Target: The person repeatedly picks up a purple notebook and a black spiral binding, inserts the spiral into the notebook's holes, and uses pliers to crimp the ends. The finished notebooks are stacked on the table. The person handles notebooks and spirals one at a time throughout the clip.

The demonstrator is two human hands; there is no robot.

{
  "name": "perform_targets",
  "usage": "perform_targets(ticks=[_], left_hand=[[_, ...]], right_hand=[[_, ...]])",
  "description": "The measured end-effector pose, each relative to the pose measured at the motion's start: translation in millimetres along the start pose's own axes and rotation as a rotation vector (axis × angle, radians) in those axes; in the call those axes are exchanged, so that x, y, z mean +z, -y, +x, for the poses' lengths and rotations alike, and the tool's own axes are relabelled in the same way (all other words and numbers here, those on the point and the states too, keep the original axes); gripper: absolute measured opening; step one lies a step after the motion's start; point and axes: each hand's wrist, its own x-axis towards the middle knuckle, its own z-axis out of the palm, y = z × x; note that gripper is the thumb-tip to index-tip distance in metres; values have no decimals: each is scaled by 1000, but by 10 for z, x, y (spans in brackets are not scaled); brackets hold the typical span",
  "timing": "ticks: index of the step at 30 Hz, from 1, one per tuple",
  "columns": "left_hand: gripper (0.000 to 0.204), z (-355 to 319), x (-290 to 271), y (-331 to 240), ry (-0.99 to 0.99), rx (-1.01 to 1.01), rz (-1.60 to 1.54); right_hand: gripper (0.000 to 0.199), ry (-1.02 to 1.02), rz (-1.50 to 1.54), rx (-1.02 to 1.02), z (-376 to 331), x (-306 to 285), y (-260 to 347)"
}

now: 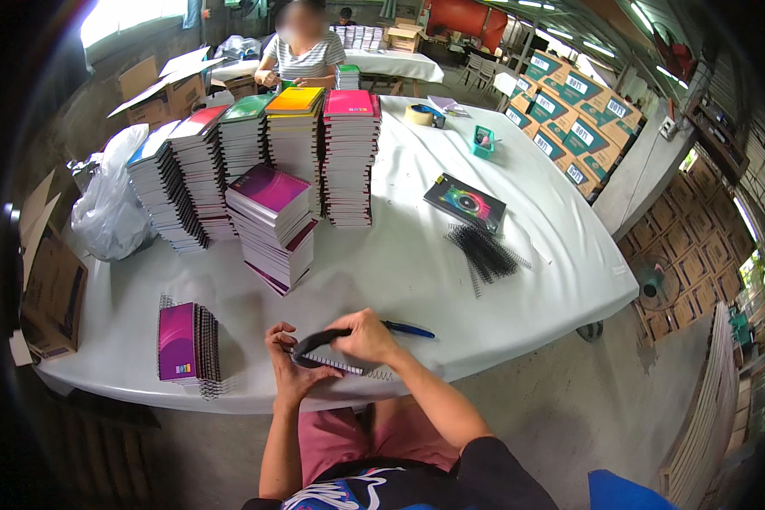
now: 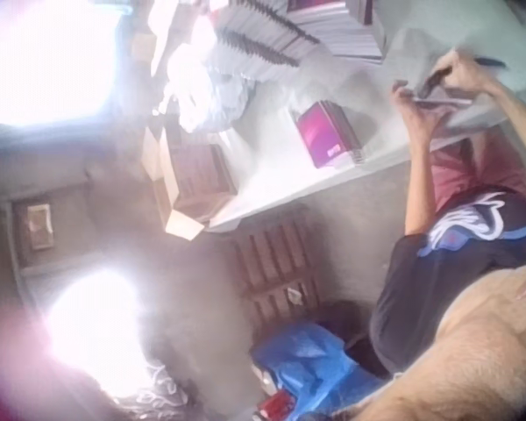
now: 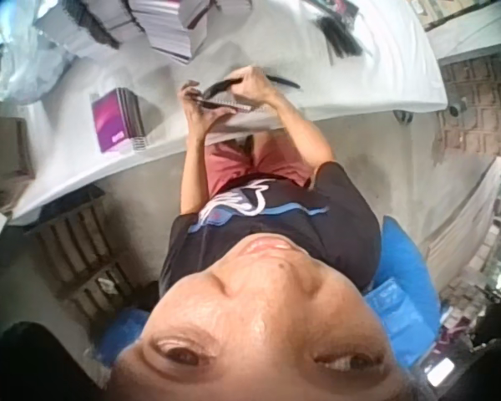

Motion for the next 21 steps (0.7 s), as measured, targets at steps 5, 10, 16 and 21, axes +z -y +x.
perform_targets(ticks=[5, 10, 16, 21], left_hand=[[105, -69, 42, 118, -53, -118, -349], [107, -39, -4, 91, 68, -79, -100], [71, -28, -62, 136, 31, -165, -232], [23, 42, -66, 52, -33, -293, -512]], right_hand=[[28, 61, 151, -226, 9, 68, 196], [25, 20, 119, -230, 49, 79, 184], [23, -293, -288, -123, 199, -237, -137], [50, -534, -749, 152, -41, -844, -664]])
